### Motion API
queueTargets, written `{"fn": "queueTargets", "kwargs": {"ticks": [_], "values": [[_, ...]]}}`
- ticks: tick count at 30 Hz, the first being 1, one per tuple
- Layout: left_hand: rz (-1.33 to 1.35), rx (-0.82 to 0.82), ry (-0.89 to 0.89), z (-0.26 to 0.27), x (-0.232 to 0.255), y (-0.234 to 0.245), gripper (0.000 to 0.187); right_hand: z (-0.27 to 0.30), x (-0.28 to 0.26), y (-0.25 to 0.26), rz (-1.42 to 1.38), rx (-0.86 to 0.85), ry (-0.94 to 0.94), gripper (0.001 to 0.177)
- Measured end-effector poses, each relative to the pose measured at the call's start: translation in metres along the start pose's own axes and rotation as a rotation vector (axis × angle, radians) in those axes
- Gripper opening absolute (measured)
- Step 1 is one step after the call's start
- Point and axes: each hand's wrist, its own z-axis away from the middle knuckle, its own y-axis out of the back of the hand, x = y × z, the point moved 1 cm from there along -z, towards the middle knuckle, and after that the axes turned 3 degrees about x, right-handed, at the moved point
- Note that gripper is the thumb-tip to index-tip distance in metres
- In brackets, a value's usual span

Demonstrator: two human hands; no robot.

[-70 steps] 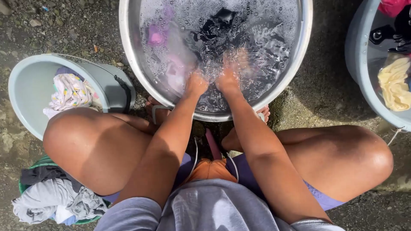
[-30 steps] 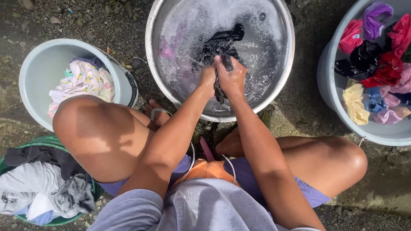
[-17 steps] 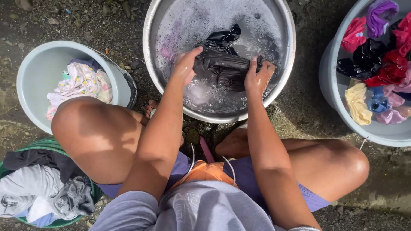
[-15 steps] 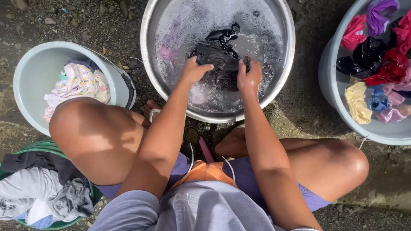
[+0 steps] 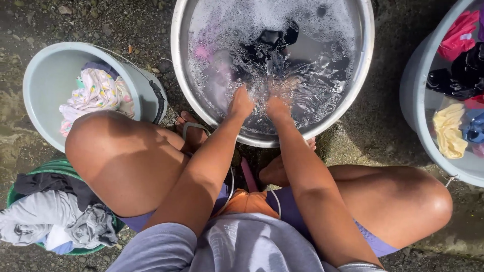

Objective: Hand-washing various items of clothing in a basin with soapy water and rinsing them.

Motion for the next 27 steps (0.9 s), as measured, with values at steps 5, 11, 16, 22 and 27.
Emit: {"fn": "queueTargets", "kwargs": {"ticks": [5, 11, 16, 22, 27], "values": [[-0.067, -0.028, -0.028, -0.013, -0.015, -0.006, 0.066, 0.043, -0.008, 0.033, 0.029, -0.167, -0.015, 0.045], [-0.067, -0.009, -0.160, -0.004, 0.008, -0.004, 0.060, 0.068, -0.027, 0.099, -0.276, 0.245, 0.175, 0.052], [0.136, -0.092, -0.329, 0.023, 0.058, 0.031, 0.069, 0.061, -0.013, 0.114, -0.833, 0.441, -0.224, 0.047], [0.419, -0.334, -0.413, 0.126, 0.134, 0.098, 0.083, 0.095, -0.045, 0.149, -1.346, 0.357, -0.057, 0.054], [1.258, -0.743, -0.799, 0.108, 0.129, 0.092, 0.036, 0.128, -0.063, 0.198, -1.983, 0.195, 0.698, 0.045]]}}
